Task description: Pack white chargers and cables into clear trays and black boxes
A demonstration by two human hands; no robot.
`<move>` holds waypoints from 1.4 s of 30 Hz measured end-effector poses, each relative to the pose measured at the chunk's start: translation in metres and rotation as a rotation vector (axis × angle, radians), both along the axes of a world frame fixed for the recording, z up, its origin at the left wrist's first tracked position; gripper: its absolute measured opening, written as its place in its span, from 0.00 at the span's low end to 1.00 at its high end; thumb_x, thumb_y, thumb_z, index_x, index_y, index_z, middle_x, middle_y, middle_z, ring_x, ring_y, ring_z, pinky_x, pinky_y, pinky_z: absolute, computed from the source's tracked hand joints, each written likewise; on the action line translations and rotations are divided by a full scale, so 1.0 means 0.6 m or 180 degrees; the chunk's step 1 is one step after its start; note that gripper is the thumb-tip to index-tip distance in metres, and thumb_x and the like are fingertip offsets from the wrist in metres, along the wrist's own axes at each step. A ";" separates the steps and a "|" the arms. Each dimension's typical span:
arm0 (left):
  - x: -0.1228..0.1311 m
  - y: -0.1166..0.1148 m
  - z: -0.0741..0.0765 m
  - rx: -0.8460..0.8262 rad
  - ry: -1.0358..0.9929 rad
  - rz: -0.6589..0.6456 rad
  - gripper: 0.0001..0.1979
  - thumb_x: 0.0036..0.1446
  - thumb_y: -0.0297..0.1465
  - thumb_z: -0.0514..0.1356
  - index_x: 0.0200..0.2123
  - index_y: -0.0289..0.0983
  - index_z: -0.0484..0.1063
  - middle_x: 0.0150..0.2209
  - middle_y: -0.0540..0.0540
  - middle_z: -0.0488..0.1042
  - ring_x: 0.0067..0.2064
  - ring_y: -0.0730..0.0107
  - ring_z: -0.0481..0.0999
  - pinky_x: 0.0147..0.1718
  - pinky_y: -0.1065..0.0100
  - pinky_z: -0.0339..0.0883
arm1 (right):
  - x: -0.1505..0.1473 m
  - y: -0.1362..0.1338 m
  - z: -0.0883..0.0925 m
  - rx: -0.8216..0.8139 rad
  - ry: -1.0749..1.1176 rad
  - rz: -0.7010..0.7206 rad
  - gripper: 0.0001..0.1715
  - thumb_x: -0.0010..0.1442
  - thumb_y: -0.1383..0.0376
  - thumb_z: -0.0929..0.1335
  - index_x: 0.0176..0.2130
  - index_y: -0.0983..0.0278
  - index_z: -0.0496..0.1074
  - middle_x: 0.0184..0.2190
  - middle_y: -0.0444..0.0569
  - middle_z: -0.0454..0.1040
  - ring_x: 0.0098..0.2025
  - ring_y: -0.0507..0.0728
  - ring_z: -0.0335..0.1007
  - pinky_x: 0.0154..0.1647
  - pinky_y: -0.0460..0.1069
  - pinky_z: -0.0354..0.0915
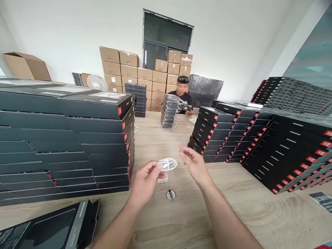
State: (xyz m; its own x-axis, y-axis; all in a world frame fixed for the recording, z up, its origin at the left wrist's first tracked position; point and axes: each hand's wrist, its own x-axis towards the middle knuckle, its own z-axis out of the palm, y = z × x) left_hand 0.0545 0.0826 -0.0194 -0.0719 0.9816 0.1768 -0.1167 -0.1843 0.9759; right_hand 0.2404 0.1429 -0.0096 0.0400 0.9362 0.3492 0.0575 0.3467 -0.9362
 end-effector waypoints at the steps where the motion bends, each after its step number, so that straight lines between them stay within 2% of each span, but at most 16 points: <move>1: -0.001 0.002 0.000 -0.0122 -0.0271 -0.0045 0.16 0.51 0.45 0.68 0.31 0.36 0.79 0.28 0.46 0.78 0.31 0.64 0.78 0.35 0.65 0.74 | 0.000 -0.003 0.003 0.0007 -0.0148 0.0228 0.25 0.52 0.50 0.74 0.45 0.62 0.79 0.45 0.53 0.79 0.45 0.60 0.74 0.39 0.50 0.68; 4: -0.003 0.004 0.000 -0.0298 -0.0791 -0.0286 0.19 0.47 0.46 0.71 0.31 0.35 0.79 0.31 0.46 0.79 0.31 0.68 0.77 0.35 0.66 0.75 | 0.000 -0.014 0.010 -0.0054 -0.0501 0.1141 0.23 0.59 0.47 0.70 0.46 0.59 0.80 0.47 0.49 0.79 0.49 0.60 0.73 0.50 0.52 0.66; 7: -0.005 0.002 0.002 -0.0391 -0.1152 -0.0624 0.18 0.49 0.43 0.71 0.31 0.34 0.77 0.32 0.45 0.80 0.31 0.70 0.78 0.34 0.69 0.75 | 0.000 -0.015 0.008 -0.0161 -0.0673 0.1649 0.26 0.63 0.45 0.65 0.39 0.61 0.81 0.34 0.46 0.79 0.41 0.57 0.72 0.49 0.51 0.63; 9: -0.007 -0.001 0.007 -0.0449 -0.1402 -0.0828 0.16 0.50 0.41 0.71 0.32 0.34 0.76 0.33 0.44 0.81 0.32 0.69 0.79 0.35 0.69 0.75 | 0.001 -0.011 0.000 -0.0261 -0.0604 0.1665 0.27 0.63 0.44 0.66 0.33 0.63 0.80 0.27 0.44 0.74 0.34 0.55 0.67 0.43 0.49 0.62; 12: -0.012 -0.006 0.012 -0.0428 -0.1507 -0.1050 0.14 0.50 0.38 0.71 0.35 0.34 0.76 0.36 0.43 0.81 0.35 0.68 0.79 0.37 0.68 0.76 | 0.000 -0.003 -0.013 -0.0542 -0.0187 0.1734 0.26 0.60 0.45 0.69 0.32 0.65 0.78 0.23 0.43 0.69 0.29 0.52 0.62 0.35 0.48 0.58; 16: -0.017 -0.004 0.010 -0.0277 -0.1298 -0.0904 0.15 0.51 0.35 0.72 0.39 0.35 0.75 0.38 0.46 0.78 0.34 0.72 0.77 0.32 0.71 0.76 | -0.006 -0.002 -0.022 -0.0977 0.0329 0.1935 0.25 0.56 0.45 0.73 0.30 0.65 0.77 0.20 0.41 0.66 0.25 0.51 0.60 0.30 0.47 0.54; 19: -0.022 0.001 0.007 -0.0151 -0.1217 -0.0714 0.18 0.49 0.34 0.73 0.41 0.38 0.72 0.38 0.50 0.75 0.32 0.75 0.76 0.24 0.75 0.72 | -0.012 -0.006 -0.020 -0.1159 0.0483 0.2057 0.25 0.53 0.45 0.74 0.31 0.66 0.77 0.18 0.40 0.64 0.23 0.50 0.58 0.29 0.47 0.53; 21: -0.027 0.003 0.008 -0.0108 -0.1122 -0.0731 0.17 0.50 0.34 0.72 0.38 0.38 0.69 0.36 0.51 0.74 0.30 0.75 0.75 0.23 0.75 0.71 | -0.014 -0.009 -0.017 -0.1233 0.0550 0.2137 0.25 0.53 0.46 0.75 0.30 0.66 0.77 0.18 0.39 0.64 0.22 0.49 0.57 0.29 0.48 0.53; 26: -0.044 0.004 0.014 -0.0212 -0.0672 -0.0900 0.17 0.51 0.36 0.71 0.34 0.37 0.67 0.34 0.52 0.72 0.30 0.76 0.74 0.25 0.73 0.73 | -0.013 -0.009 -0.018 -0.1247 0.0492 0.2132 0.25 0.52 0.46 0.75 0.31 0.67 0.78 0.18 0.39 0.64 0.22 0.49 0.58 0.30 0.48 0.54; 32: -0.062 0.006 0.015 -0.0446 0.0001 -0.0757 0.17 0.48 0.38 0.71 0.34 0.36 0.69 0.36 0.49 0.75 0.32 0.73 0.77 0.32 0.69 0.75 | -0.001 -0.002 -0.028 -0.1124 -0.0025 0.1987 0.26 0.54 0.45 0.74 0.34 0.67 0.80 0.19 0.41 0.67 0.24 0.49 0.59 0.30 0.47 0.53; 37: -0.062 0.000 0.016 -0.0346 0.0386 -0.0969 0.16 0.50 0.38 0.70 0.32 0.38 0.66 0.31 0.50 0.74 0.34 0.71 0.73 0.27 0.72 0.72 | 0.007 -0.002 -0.026 -0.1136 -0.0014 0.2079 0.24 0.55 0.47 0.74 0.33 0.66 0.80 0.18 0.41 0.66 0.24 0.50 0.59 0.30 0.47 0.54; 42: -0.056 -0.004 0.016 -0.0132 0.0238 -0.1111 0.15 0.54 0.39 0.67 0.32 0.39 0.64 0.31 0.51 0.70 0.34 0.72 0.70 0.25 0.72 0.71 | 0.009 -0.006 -0.020 -0.1435 0.0302 0.2244 0.24 0.51 0.47 0.76 0.32 0.67 0.80 0.18 0.40 0.64 0.23 0.49 0.59 0.30 0.47 0.59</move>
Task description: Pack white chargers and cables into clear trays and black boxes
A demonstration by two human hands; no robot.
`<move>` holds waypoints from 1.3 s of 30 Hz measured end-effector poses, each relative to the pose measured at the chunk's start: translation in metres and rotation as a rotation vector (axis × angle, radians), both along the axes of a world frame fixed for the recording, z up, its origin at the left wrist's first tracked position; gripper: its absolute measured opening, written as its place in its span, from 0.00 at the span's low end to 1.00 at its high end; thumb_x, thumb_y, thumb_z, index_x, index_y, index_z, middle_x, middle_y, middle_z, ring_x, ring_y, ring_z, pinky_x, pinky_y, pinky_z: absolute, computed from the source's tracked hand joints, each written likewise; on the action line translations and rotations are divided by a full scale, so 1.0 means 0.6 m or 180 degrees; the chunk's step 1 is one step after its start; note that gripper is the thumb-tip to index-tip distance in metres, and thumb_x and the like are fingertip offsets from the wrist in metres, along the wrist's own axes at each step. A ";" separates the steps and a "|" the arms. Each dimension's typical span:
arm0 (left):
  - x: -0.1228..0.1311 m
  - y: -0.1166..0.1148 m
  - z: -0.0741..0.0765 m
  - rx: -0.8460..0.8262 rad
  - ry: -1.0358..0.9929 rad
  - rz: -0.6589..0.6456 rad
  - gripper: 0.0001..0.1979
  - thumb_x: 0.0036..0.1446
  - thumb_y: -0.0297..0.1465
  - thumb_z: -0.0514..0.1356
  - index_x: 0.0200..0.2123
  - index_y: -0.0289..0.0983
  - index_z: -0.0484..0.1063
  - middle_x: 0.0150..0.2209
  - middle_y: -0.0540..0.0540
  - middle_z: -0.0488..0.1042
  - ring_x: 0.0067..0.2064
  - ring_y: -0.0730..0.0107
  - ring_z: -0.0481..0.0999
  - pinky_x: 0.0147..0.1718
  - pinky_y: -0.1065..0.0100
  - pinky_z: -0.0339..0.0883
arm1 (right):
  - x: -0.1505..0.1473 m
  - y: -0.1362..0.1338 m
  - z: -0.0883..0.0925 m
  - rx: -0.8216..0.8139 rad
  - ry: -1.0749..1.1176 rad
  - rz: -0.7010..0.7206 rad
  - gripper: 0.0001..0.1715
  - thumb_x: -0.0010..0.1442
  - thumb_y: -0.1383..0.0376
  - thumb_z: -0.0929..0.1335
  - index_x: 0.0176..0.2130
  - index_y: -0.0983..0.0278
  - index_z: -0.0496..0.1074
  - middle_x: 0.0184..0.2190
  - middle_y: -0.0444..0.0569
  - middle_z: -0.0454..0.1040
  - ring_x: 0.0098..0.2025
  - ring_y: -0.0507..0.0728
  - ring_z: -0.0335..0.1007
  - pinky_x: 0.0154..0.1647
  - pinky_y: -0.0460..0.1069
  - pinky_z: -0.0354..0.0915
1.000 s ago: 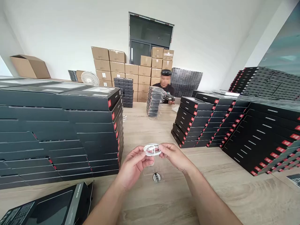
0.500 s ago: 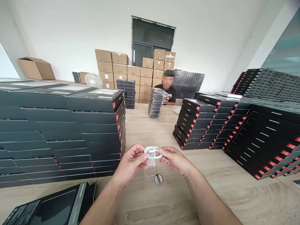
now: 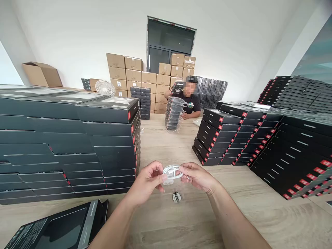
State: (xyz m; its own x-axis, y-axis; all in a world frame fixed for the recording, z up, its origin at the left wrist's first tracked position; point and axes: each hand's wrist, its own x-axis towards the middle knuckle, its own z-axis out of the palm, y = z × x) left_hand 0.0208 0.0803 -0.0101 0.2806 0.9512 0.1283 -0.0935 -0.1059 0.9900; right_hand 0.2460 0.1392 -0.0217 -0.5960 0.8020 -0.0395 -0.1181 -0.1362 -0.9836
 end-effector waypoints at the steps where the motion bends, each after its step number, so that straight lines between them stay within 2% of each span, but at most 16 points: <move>1: 0.000 0.000 0.000 0.0010 -0.0029 0.0007 0.15 0.54 0.40 0.67 0.32 0.39 0.65 0.31 0.51 0.70 0.34 0.72 0.70 0.26 0.72 0.72 | -0.001 -0.001 0.000 -0.0062 0.0033 0.0024 0.24 0.51 0.48 0.76 0.32 0.67 0.80 0.18 0.39 0.63 0.22 0.48 0.58 0.30 0.47 0.59; 10: -0.003 -0.001 -0.005 -0.0038 0.0020 -0.0048 0.16 0.54 0.41 0.67 0.32 0.38 0.64 0.34 0.49 0.70 0.36 0.70 0.69 0.28 0.69 0.74 | -0.002 -0.003 0.000 -0.0096 -0.0029 0.0124 0.25 0.52 0.48 0.76 0.33 0.68 0.79 0.19 0.39 0.64 0.22 0.48 0.57 0.31 0.47 0.62; 15: 0.006 -0.002 0.001 0.0031 -0.0032 0.0040 0.17 0.55 0.43 0.65 0.30 0.39 0.62 0.30 0.51 0.66 0.34 0.71 0.68 0.29 0.68 0.74 | 0.003 -0.005 0.001 -0.0037 -0.0155 0.0265 0.27 0.51 0.46 0.76 0.35 0.67 0.79 0.21 0.42 0.70 0.23 0.50 0.63 0.30 0.46 0.61; 17: 0.010 0.001 -0.001 0.0124 0.0077 0.0278 0.17 0.57 0.44 0.63 0.30 0.40 0.62 0.29 0.52 0.64 0.32 0.70 0.68 0.29 0.68 0.73 | 0.001 -0.006 0.001 0.0068 -0.0270 0.0362 0.27 0.52 0.46 0.75 0.37 0.67 0.78 0.22 0.44 0.73 0.24 0.50 0.65 0.28 0.46 0.59; 19: 0.012 0.004 -0.006 0.0334 0.0405 0.0746 0.15 0.58 0.43 0.62 0.30 0.40 0.62 0.29 0.52 0.65 0.31 0.70 0.69 0.29 0.69 0.71 | -0.006 -0.007 0.001 0.0330 -0.0417 0.0290 0.26 0.54 0.46 0.74 0.36 0.67 0.78 0.23 0.44 0.73 0.24 0.50 0.65 0.27 0.46 0.57; 22: 0.016 0.004 -0.017 0.1023 0.1186 0.1671 0.10 0.60 0.38 0.59 0.29 0.41 0.64 0.30 0.51 0.67 0.30 0.69 0.68 0.30 0.69 0.65 | -0.021 -0.009 0.005 0.0933 -0.0567 -0.0133 0.24 0.56 0.46 0.73 0.33 0.65 0.78 0.21 0.42 0.70 0.24 0.50 0.61 0.27 0.46 0.56; 24: 0.017 -0.001 -0.020 0.1495 0.1571 0.1909 0.09 0.60 0.36 0.58 0.29 0.41 0.66 0.31 0.49 0.69 0.31 0.68 0.69 0.33 0.68 0.64 | -0.026 -0.010 0.011 0.1256 -0.0523 -0.0415 0.22 0.57 0.47 0.72 0.35 0.64 0.80 0.23 0.42 0.70 0.28 0.52 0.63 0.32 0.47 0.59; 26: 0.019 -0.007 -0.018 0.1690 0.1624 0.1696 0.08 0.60 0.37 0.59 0.29 0.41 0.68 0.35 0.47 0.72 0.34 0.66 0.71 0.35 0.67 0.66 | -0.022 -0.010 0.019 0.1442 -0.0449 -0.0551 0.20 0.58 0.49 0.72 0.39 0.62 0.81 0.30 0.45 0.75 0.34 0.55 0.67 0.39 0.49 0.61; 28: 0.021 -0.011 -0.013 0.1516 0.1261 0.1405 0.09 0.59 0.40 0.61 0.31 0.41 0.70 0.38 0.45 0.73 0.36 0.64 0.74 0.36 0.67 0.69 | -0.012 -0.010 0.026 0.1582 -0.0486 -0.0597 0.18 0.59 0.51 0.72 0.40 0.61 0.81 0.33 0.46 0.75 0.37 0.56 0.67 0.41 0.50 0.61; 31: 0.026 -0.011 -0.005 0.0617 0.0355 0.1194 0.17 0.59 0.49 0.58 0.34 0.40 0.69 0.35 0.46 0.75 0.37 0.62 0.78 0.34 0.64 0.74 | 0.000 -0.013 0.032 0.1855 -0.0814 -0.0545 0.14 0.60 0.54 0.72 0.38 0.59 0.82 0.30 0.45 0.71 0.33 0.54 0.65 0.36 0.49 0.59; 33: 0.029 -0.007 -0.002 -0.0207 0.0067 0.0843 0.24 0.58 0.56 0.55 0.36 0.40 0.68 0.34 0.46 0.75 0.34 0.61 0.79 0.26 0.64 0.74 | 0.001 -0.020 0.034 0.2090 -0.1020 -0.0421 0.12 0.61 0.55 0.72 0.39 0.58 0.83 0.29 0.45 0.68 0.32 0.54 0.64 0.34 0.49 0.58; 36: 0.030 -0.002 -0.004 -0.1040 0.0029 0.0052 0.28 0.54 0.58 0.58 0.38 0.37 0.70 0.28 0.48 0.75 0.24 0.69 0.75 0.15 0.73 0.62 | -0.004 -0.030 0.038 0.2545 -0.1218 -0.0303 0.11 0.63 0.56 0.71 0.42 0.55 0.82 0.29 0.46 0.67 0.34 0.56 0.65 0.37 0.50 0.60; 37: 0.030 -0.001 -0.006 -0.1118 -0.0040 -0.0073 0.27 0.52 0.56 0.61 0.37 0.37 0.70 0.26 0.50 0.73 0.21 0.74 0.72 0.14 0.75 0.57 | -0.005 -0.032 0.040 0.2667 -0.1236 -0.0265 0.12 0.63 0.56 0.71 0.44 0.54 0.82 0.30 0.47 0.68 0.36 0.57 0.66 0.39 0.51 0.61; 39: 0.028 0.000 -0.008 -0.1067 -0.0268 -0.0043 0.24 0.49 0.52 0.66 0.35 0.36 0.70 0.23 0.53 0.70 0.18 0.81 0.65 0.13 0.78 0.49 | -0.004 -0.034 0.044 0.2795 -0.1209 -0.0201 0.14 0.63 0.56 0.70 0.47 0.53 0.81 0.32 0.48 0.71 0.39 0.58 0.67 0.42 0.52 0.62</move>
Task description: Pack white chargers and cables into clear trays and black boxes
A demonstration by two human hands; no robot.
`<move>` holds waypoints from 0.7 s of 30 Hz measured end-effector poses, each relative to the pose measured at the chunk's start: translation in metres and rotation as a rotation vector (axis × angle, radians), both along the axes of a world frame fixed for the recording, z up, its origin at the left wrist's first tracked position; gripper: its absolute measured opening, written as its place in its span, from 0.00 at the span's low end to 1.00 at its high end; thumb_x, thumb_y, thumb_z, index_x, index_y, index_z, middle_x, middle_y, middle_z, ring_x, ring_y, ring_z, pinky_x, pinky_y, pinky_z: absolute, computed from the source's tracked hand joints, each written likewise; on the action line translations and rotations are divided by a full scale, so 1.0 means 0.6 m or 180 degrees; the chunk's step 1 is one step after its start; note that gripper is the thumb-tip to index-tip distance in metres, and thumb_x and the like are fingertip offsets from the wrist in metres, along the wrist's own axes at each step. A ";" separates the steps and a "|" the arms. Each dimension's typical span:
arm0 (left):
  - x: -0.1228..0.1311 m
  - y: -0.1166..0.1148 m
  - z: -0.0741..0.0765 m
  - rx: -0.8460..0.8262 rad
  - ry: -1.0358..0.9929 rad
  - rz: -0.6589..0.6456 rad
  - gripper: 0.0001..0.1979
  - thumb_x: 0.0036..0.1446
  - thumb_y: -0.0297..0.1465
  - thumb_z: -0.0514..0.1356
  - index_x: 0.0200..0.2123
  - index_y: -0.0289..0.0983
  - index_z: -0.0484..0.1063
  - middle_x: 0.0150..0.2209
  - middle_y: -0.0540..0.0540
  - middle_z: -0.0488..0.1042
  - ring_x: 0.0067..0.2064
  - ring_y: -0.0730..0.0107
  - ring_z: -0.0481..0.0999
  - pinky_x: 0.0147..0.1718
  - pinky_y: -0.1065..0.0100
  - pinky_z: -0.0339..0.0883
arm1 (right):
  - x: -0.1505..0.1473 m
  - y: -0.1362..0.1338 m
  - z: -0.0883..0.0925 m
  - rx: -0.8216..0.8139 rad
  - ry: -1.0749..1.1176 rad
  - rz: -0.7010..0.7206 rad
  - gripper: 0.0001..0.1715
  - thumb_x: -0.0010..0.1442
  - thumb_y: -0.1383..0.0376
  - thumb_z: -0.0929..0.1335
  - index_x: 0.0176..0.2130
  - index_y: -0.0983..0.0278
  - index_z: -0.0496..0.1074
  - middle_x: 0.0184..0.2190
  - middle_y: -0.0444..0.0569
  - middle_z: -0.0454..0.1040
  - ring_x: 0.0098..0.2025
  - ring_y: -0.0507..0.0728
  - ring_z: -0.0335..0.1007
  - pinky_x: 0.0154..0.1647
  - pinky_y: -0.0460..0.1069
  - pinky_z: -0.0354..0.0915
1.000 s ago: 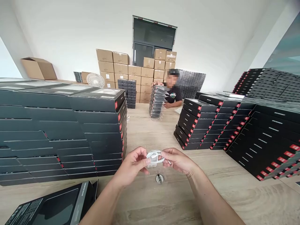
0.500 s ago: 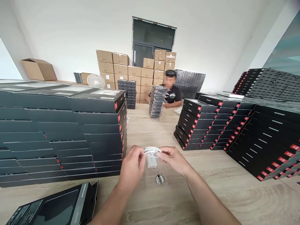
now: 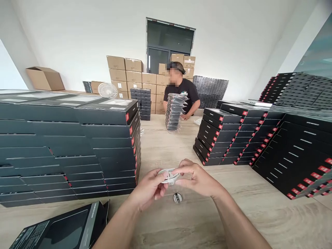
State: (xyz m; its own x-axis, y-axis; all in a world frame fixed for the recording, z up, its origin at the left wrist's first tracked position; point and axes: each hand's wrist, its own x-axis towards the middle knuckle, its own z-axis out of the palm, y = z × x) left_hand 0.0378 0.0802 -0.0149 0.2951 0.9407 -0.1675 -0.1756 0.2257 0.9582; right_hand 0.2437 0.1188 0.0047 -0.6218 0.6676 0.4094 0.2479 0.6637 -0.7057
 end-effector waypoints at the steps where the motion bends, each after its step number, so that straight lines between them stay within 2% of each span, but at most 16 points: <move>1: 0.000 0.000 -0.001 0.0040 -0.0077 0.0081 0.24 0.48 0.50 0.68 0.34 0.36 0.70 0.23 0.54 0.70 0.18 0.82 0.63 0.13 0.78 0.47 | 0.002 0.001 0.001 0.0028 0.0019 0.0011 0.14 0.64 0.55 0.70 0.47 0.54 0.81 0.33 0.48 0.72 0.40 0.59 0.67 0.42 0.53 0.62; 7: 0.007 0.003 -0.003 0.0326 0.0131 0.0252 0.23 0.50 0.51 0.66 0.34 0.37 0.70 0.25 0.52 0.73 0.20 0.79 0.68 0.15 0.77 0.53 | 0.018 0.015 0.000 0.0288 0.0108 -0.0315 0.14 0.67 0.55 0.67 0.43 0.53 0.82 0.28 0.49 0.73 0.38 0.59 0.66 0.41 0.54 0.62; 11: 0.011 0.006 -0.003 0.0503 0.0249 0.0304 0.23 0.51 0.52 0.64 0.34 0.37 0.70 0.26 0.51 0.74 0.21 0.75 0.72 0.15 0.76 0.58 | 0.025 0.023 -0.001 0.0400 0.0278 -0.0407 0.12 0.66 0.56 0.68 0.41 0.52 0.82 0.27 0.47 0.74 0.35 0.58 0.67 0.52 0.59 0.59; 14: 0.010 0.009 -0.004 0.0518 0.0274 0.0425 0.24 0.50 0.52 0.64 0.36 0.37 0.71 0.27 0.50 0.75 0.21 0.75 0.72 0.15 0.76 0.58 | 0.026 0.027 -0.003 0.0301 0.0509 -0.0492 0.10 0.64 0.55 0.70 0.38 0.53 0.83 0.26 0.45 0.75 0.33 0.57 0.68 0.60 0.63 0.53; 16: 0.010 0.011 -0.005 0.0548 0.0324 0.0552 0.24 0.50 0.52 0.64 0.37 0.36 0.72 0.27 0.49 0.75 0.21 0.75 0.72 0.15 0.75 0.58 | 0.023 0.029 -0.007 0.0151 0.0688 -0.0574 0.10 0.61 0.54 0.72 0.35 0.54 0.83 0.26 0.45 0.75 0.32 0.57 0.69 0.62 0.63 0.51; 18: 0.012 0.012 -0.007 0.0619 0.0335 0.0729 0.23 0.50 0.52 0.64 0.35 0.36 0.73 0.26 0.49 0.75 0.21 0.74 0.71 0.15 0.75 0.58 | 0.016 0.031 -0.013 -0.0181 0.0994 -0.0753 0.12 0.57 0.52 0.74 0.33 0.57 0.82 0.28 0.46 0.76 0.33 0.57 0.69 0.58 0.62 0.56; 19: 0.014 0.012 -0.008 0.0681 0.0314 0.0825 0.23 0.50 0.51 0.64 0.34 0.36 0.73 0.26 0.49 0.75 0.21 0.73 0.72 0.15 0.74 0.59 | 0.010 0.031 -0.016 -0.0434 0.1195 -0.0840 0.14 0.54 0.51 0.76 0.35 0.58 0.81 0.28 0.46 0.76 0.33 0.57 0.69 0.53 0.60 0.60; 21: 0.018 0.012 -0.011 0.0841 0.0251 0.1006 0.21 0.51 0.50 0.64 0.32 0.36 0.73 0.26 0.49 0.74 0.23 0.72 0.72 0.18 0.73 0.61 | -0.002 0.031 -0.025 -0.1028 0.1545 -0.0846 0.25 0.50 0.50 0.77 0.44 0.58 0.78 0.29 0.45 0.74 0.32 0.56 0.67 0.42 0.55 0.64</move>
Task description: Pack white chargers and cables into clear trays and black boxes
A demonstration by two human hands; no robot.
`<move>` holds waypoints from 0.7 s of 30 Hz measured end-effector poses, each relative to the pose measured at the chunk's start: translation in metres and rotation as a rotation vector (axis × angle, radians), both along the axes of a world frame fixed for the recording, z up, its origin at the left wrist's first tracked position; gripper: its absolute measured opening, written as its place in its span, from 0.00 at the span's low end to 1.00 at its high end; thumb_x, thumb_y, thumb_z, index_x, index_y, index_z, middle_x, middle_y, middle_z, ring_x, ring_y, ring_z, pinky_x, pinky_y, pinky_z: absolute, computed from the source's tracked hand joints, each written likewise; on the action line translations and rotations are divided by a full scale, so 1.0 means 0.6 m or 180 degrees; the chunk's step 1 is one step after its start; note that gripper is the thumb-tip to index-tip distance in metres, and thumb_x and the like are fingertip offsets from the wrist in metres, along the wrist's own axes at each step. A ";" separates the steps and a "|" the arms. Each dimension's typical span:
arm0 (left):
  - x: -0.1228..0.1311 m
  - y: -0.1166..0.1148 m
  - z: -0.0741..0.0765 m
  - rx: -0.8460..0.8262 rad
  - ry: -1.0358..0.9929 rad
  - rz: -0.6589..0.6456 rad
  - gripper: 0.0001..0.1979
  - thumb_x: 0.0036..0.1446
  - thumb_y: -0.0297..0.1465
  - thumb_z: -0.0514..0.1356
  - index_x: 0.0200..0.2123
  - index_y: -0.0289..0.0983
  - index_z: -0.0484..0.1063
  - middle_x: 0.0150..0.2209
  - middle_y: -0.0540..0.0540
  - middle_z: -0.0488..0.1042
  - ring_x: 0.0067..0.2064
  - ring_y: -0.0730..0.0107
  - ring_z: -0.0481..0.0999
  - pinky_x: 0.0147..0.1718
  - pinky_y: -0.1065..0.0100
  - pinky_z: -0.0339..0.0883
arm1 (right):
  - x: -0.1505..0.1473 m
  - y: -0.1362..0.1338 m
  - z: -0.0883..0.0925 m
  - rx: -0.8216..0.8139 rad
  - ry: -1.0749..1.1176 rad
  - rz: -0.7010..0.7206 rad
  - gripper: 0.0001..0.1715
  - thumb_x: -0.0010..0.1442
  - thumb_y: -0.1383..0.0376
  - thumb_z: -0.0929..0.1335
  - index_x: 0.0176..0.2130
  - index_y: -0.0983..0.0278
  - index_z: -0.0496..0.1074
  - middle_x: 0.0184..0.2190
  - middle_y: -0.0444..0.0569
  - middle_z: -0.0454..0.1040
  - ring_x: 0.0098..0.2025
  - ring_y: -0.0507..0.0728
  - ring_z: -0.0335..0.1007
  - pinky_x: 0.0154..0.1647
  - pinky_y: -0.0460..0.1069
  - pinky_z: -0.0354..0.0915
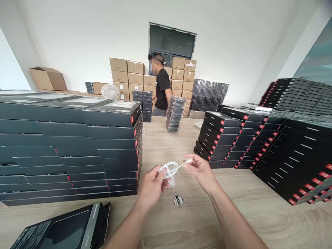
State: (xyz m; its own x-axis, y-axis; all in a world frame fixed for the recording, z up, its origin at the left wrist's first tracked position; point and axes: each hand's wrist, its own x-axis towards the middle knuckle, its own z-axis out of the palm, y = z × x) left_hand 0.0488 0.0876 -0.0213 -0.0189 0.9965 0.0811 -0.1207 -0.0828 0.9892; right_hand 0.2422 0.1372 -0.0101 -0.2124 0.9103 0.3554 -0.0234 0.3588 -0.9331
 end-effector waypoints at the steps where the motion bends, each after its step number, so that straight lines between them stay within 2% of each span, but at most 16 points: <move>1: 0.003 0.000 -0.001 0.0085 -0.0027 0.0058 0.20 0.51 0.50 0.64 0.32 0.36 0.74 0.26 0.49 0.74 0.23 0.72 0.72 0.19 0.73 0.63 | -0.007 0.000 -0.004 -0.0209 0.0116 0.0139 0.31 0.50 0.49 0.77 0.49 0.59 0.76 0.29 0.44 0.72 0.31 0.55 0.66 0.37 0.52 0.63; 3: 0.008 -0.002 -0.003 0.0178 -0.0032 0.0087 0.20 0.52 0.49 0.63 0.32 0.36 0.74 0.25 0.49 0.74 0.24 0.71 0.72 0.20 0.72 0.64 | -0.018 -0.001 -0.010 -0.0420 0.0069 0.0500 0.32 0.54 0.46 0.74 0.51 0.62 0.74 0.25 0.42 0.69 0.27 0.53 0.63 0.32 0.49 0.61; 5: 0.012 -0.004 -0.004 0.0174 0.0022 0.0017 0.20 0.52 0.49 0.63 0.32 0.36 0.75 0.24 0.49 0.74 0.25 0.71 0.72 0.21 0.72 0.65 | -0.026 -0.002 -0.014 -0.0443 -0.0121 0.0658 0.29 0.57 0.44 0.71 0.45 0.64 0.76 0.21 0.41 0.65 0.23 0.51 0.58 0.27 0.48 0.57; 8: 0.015 -0.005 -0.003 0.0137 0.0073 -0.0154 0.21 0.52 0.49 0.64 0.31 0.35 0.75 0.24 0.49 0.74 0.26 0.69 0.73 0.22 0.71 0.66 | -0.031 -0.003 -0.014 -0.0392 -0.0239 0.0519 0.28 0.58 0.43 0.69 0.39 0.65 0.77 0.19 0.40 0.62 0.21 0.50 0.55 0.23 0.48 0.53; 12: 0.008 -0.002 -0.003 0.0113 0.0185 -0.0258 0.22 0.53 0.50 0.62 0.35 0.35 0.76 0.31 0.45 0.77 0.31 0.65 0.76 0.24 0.70 0.66 | -0.029 0.000 -0.018 -0.0313 -0.0243 0.0538 0.24 0.57 0.46 0.71 0.38 0.64 0.76 0.22 0.42 0.68 0.22 0.50 0.58 0.22 0.47 0.53; 14: -0.001 0.000 -0.004 0.0065 0.0451 -0.0106 0.22 0.55 0.49 0.60 0.40 0.36 0.76 0.37 0.42 0.79 0.38 0.59 0.79 0.32 0.66 0.70 | -0.023 0.008 -0.025 -0.0374 -0.0134 0.0312 0.24 0.55 0.47 0.73 0.38 0.65 0.76 0.21 0.42 0.68 0.21 0.50 0.58 0.21 0.46 0.52; 15: -0.006 0.001 -0.005 0.0022 0.0648 0.0067 0.21 0.55 0.47 0.60 0.43 0.37 0.75 0.42 0.40 0.79 0.45 0.55 0.79 0.39 0.62 0.71 | -0.020 0.015 -0.030 -0.0466 -0.0035 0.0133 0.26 0.53 0.47 0.74 0.40 0.65 0.76 0.20 0.41 0.67 0.21 0.50 0.58 0.20 0.46 0.51; 16: -0.011 0.000 -0.007 -0.0032 0.0890 0.0262 0.21 0.54 0.44 0.60 0.47 0.37 0.74 0.49 0.39 0.78 0.52 0.52 0.76 0.47 0.59 0.69 | -0.016 0.021 -0.036 -0.0585 0.0085 -0.0046 0.29 0.51 0.48 0.75 0.43 0.66 0.75 0.19 0.40 0.67 0.20 0.50 0.57 0.20 0.46 0.50; 18: -0.018 -0.002 -0.013 -0.0154 0.1471 0.0480 0.28 0.50 0.37 0.62 0.55 0.37 0.70 0.62 0.36 0.69 0.65 0.49 0.64 0.61 0.54 0.57 | -0.013 0.034 -0.052 -0.0800 0.0300 -0.0281 0.34 0.47 0.48 0.76 0.46 0.66 0.74 0.19 0.39 0.68 0.19 0.50 0.57 0.19 0.46 0.50; 20: -0.019 -0.006 -0.022 -0.0309 0.2066 0.0383 0.38 0.45 0.33 0.62 0.62 0.35 0.62 0.69 0.33 0.57 0.70 0.47 0.53 0.67 0.53 0.45 | -0.019 0.044 -0.071 -0.0889 0.0421 -0.0391 0.33 0.45 0.48 0.77 0.43 0.67 0.76 0.20 0.41 0.70 0.19 0.50 0.58 0.20 0.46 0.52; 21: -0.016 -0.007 -0.029 -0.0373 0.2321 0.0313 0.42 0.44 0.33 0.63 0.64 0.34 0.60 0.70 0.32 0.54 0.72 0.46 0.50 0.68 0.52 0.40 | -0.026 0.046 -0.081 -0.0885 0.0461 -0.0443 0.31 0.45 0.48 0.77 0.41 0.67 0.76 0.22 0.42 0.71 0.20 0.50 0.59 0.21 0.47 0.54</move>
